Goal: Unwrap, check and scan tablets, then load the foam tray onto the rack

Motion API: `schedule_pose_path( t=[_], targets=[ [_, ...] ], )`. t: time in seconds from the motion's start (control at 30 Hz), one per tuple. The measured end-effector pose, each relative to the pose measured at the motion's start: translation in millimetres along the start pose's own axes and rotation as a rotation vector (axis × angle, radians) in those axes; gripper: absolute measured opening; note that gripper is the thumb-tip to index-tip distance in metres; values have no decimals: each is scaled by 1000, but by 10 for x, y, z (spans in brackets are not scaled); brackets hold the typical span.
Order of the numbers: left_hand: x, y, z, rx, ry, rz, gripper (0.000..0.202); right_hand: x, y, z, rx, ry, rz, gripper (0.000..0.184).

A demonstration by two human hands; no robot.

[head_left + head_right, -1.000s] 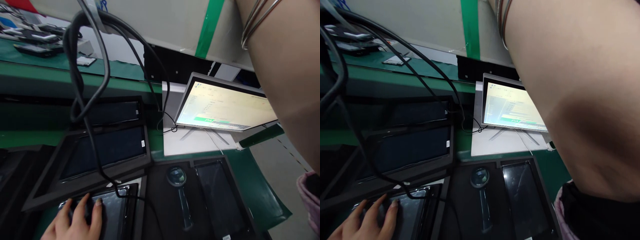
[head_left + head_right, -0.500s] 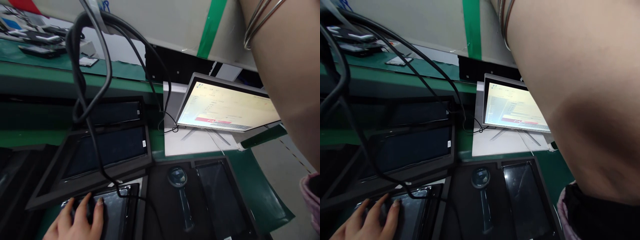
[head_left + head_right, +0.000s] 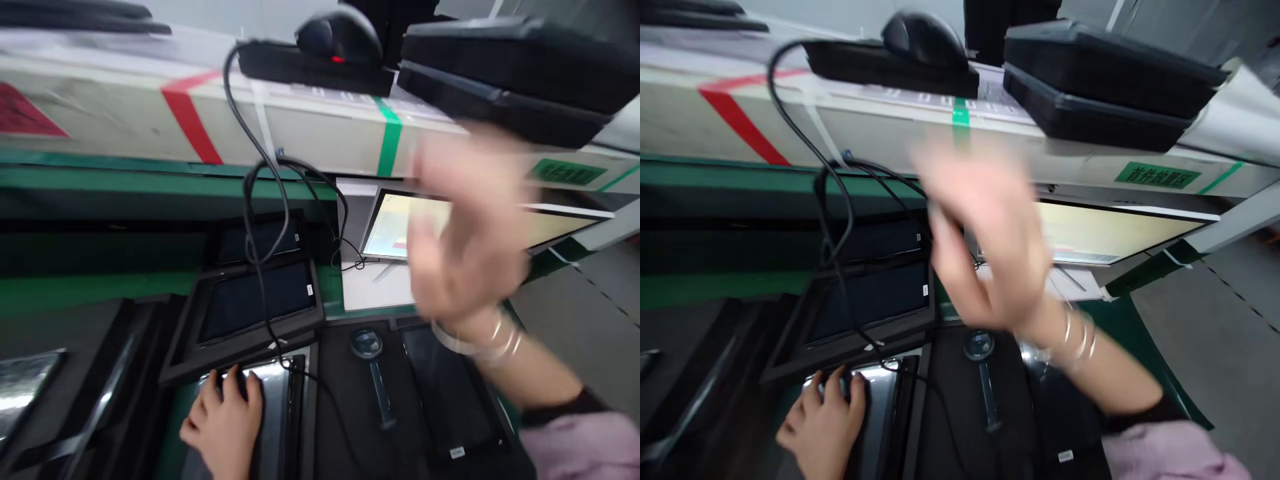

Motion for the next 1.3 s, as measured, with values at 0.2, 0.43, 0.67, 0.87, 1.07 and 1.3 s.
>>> schedule_pose_path(
  t=[0.2, 0.43, 0.67, 0.87, 1.07, 1.3],
  targets=[
    [-24, 10, 14, 25, 29, -41, 44, -427, 459, 1697, 252, 903, -25, 68],
    [-65, -56, -6, 80, 16, 18, 44, -394, 733, 1887, 415, 1090, -314, 48],
    [-78, -29, 0, 122, -2, 100, 45, -174, -1028, 2633, 340, 1176, -386, 67],
    [-78, 25, 17, 141, -14, 158, 45, -95, -1780, 3284, 447, 1356, -253, 78],
    [-45, 55, 26, 141, -16, 179, 43, -33, -1654, 3290, 445, 1298, -247, 77],
    [-57, 44, 21, 131, -18, 165, 45, -46, -1658, 3221, 410, 1284, -254, 77]
  ],
)
Point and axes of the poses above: each hand's wrist, its own z-axis away from the middle knuckle, its own y-axis out of the palm, x = y × z, the point moved 5 cm from there along -z, towards the middle knuckle, and after that the axes turned 2 degrees about -y, right-handed, at the moved point
